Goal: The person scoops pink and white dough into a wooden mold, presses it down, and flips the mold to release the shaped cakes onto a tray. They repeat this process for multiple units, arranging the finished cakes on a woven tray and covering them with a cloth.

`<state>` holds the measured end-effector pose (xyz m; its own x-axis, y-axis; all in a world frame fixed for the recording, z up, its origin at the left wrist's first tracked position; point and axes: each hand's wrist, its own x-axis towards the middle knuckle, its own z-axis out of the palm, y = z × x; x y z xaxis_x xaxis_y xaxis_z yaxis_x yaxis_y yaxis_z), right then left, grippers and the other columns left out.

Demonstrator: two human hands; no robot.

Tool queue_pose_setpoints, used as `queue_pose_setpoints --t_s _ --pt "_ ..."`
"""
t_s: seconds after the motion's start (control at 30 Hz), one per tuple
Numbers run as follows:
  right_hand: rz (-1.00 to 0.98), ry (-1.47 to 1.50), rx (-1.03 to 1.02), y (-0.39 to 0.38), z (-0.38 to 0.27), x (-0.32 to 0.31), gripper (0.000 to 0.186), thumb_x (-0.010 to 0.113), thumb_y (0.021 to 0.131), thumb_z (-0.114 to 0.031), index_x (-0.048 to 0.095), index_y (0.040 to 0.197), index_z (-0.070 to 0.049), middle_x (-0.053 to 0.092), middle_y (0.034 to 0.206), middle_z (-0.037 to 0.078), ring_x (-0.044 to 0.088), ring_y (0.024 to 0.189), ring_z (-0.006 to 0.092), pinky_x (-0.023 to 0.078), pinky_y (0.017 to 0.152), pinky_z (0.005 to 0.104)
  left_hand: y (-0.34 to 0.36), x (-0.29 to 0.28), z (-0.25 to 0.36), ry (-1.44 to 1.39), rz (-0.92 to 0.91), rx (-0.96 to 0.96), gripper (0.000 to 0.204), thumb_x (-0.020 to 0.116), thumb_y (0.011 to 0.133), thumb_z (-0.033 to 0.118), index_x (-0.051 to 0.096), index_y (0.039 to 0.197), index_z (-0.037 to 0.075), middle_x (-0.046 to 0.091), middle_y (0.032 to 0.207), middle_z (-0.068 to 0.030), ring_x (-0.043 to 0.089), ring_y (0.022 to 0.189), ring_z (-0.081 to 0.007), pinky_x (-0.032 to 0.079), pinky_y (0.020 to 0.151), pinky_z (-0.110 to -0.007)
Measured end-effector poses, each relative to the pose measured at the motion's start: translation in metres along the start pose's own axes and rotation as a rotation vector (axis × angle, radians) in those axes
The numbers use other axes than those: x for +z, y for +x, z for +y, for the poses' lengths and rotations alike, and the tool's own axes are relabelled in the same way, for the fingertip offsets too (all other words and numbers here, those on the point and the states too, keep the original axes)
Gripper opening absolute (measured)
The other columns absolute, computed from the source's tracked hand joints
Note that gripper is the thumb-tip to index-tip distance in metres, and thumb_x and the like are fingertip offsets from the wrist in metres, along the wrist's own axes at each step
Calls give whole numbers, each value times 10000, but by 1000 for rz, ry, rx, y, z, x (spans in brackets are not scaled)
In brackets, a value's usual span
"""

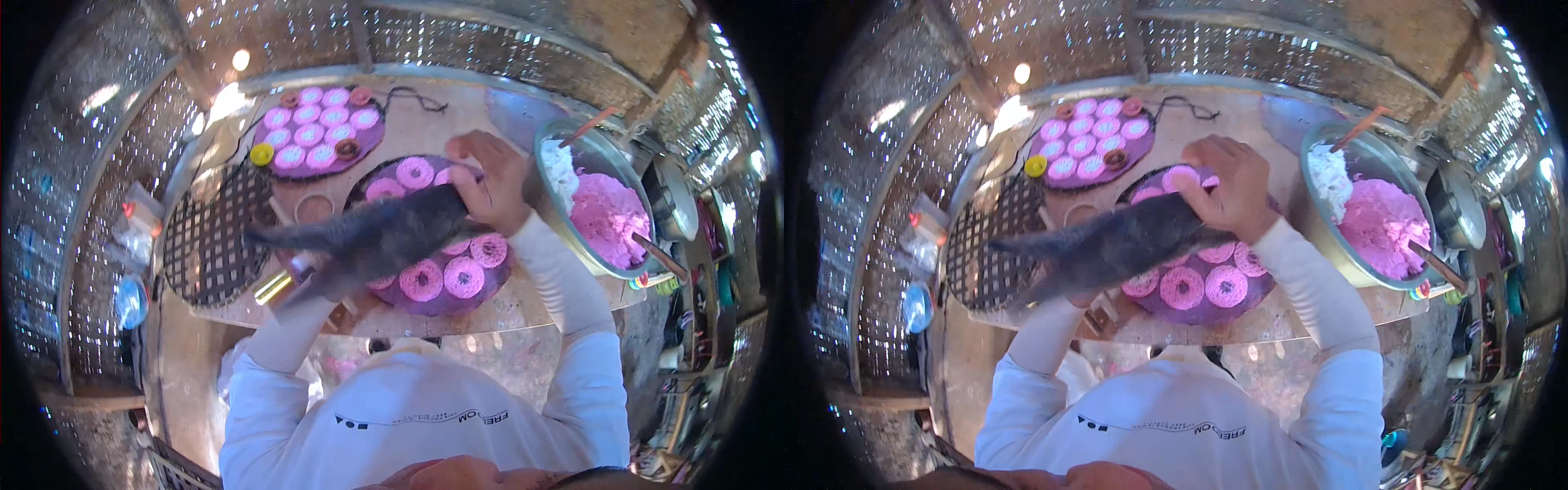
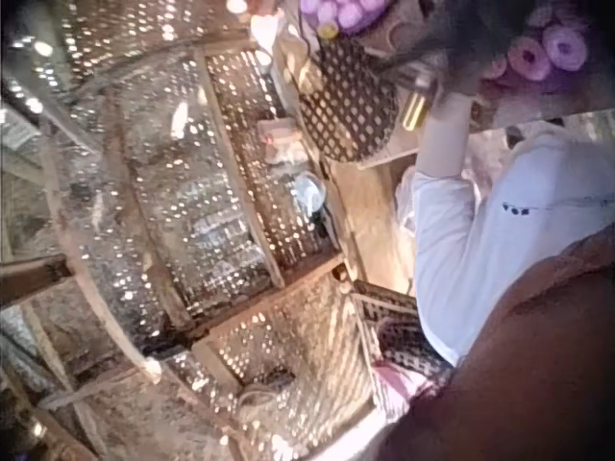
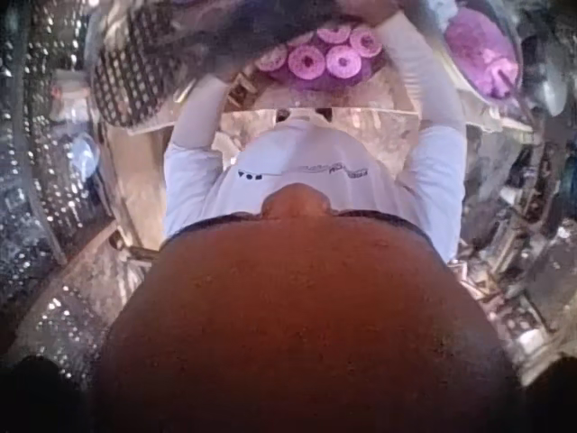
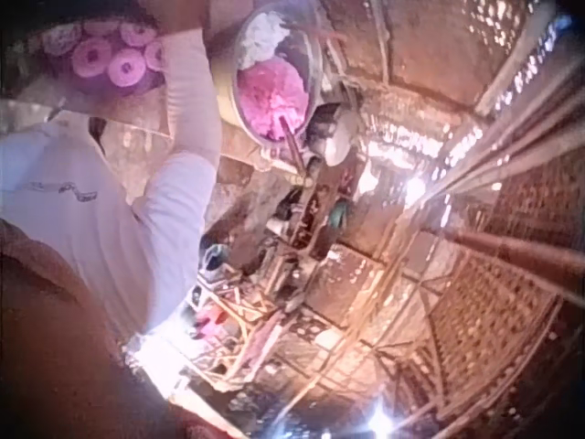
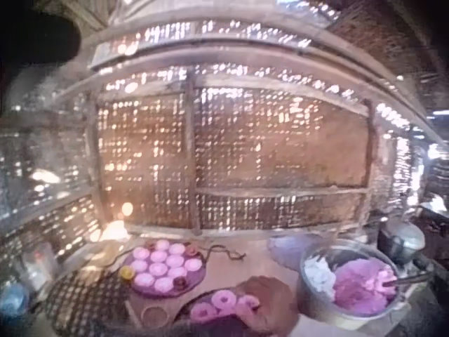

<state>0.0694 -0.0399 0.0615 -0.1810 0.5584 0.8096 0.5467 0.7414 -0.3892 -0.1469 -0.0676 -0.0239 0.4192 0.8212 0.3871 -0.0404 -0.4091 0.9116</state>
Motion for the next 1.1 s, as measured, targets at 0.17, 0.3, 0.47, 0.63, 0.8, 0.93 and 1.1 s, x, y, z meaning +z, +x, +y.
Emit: queue_pose_setpoints --t_s 0.17,0.3,0.47,0.63,0.8,0.93,1.1 --pt "101 815 933 10 5 19 257 564 870 -271 483 981 -54 495 672 25 505 538 112 427 496 256 42 11 77 1226 16 542 204 593 703 182 543 875 84 585 698 -76 599 641 -249 441 684 -381" --pt "-111 639 773 6 -31 -15 211 547 848 -184 408 926 -44 478 679 28 519 540 112 440 474 264 32 6 94 1244 -166 536 187 606 682 214 498 777 94 574 648 -84 593 589 -233 440 593 -355" --pt "-312 296 281 1 -94 -58 191 500 840 -135 386 942 -21 450 767 59 466 664 122 410 595 263 28 3 85 798 -657 291 355 681 654 283 594 922 68 628 785 -114 619 705 -286 486 633 -365" --pt "-5 509 455 6 -92 -130 149 496 832 -129 375 899 -74 397 651 14 402 580 120 375 552 281 5 -17 46 335 -512 -120 458 785 623 205 601 1016 60 612 932 -47 580 875 -161 460 779 -320" --pt "947 1101 50 2 -16 -154 100 437 880 -159 410 799 -109 419 600 13 400 546 122 369 535 260 31 65 53 -171 -420 276 364 701 755 216 569 1035 25 585 1011 -69 572 881 -198 470 798 -327" --pt "1026 1189 492 -22 33 -61 221 437 898 -249 468 759 -80 493 594 69 483 561 213 424 556 343 31 92 53 -479 15 161 294 605 828 296 561 880 10 546 896 -81 542 824 -181 454 778 -311" --pt "95 454 388 -21 42 -73 171 537 867 -245 544 895 -77 605 739 103 586 893 251 413 892 459 78 70 88 -102 550 642 196 652 760 204 598 845 37 516 898 -65 534 835 -182 452 777 -298"
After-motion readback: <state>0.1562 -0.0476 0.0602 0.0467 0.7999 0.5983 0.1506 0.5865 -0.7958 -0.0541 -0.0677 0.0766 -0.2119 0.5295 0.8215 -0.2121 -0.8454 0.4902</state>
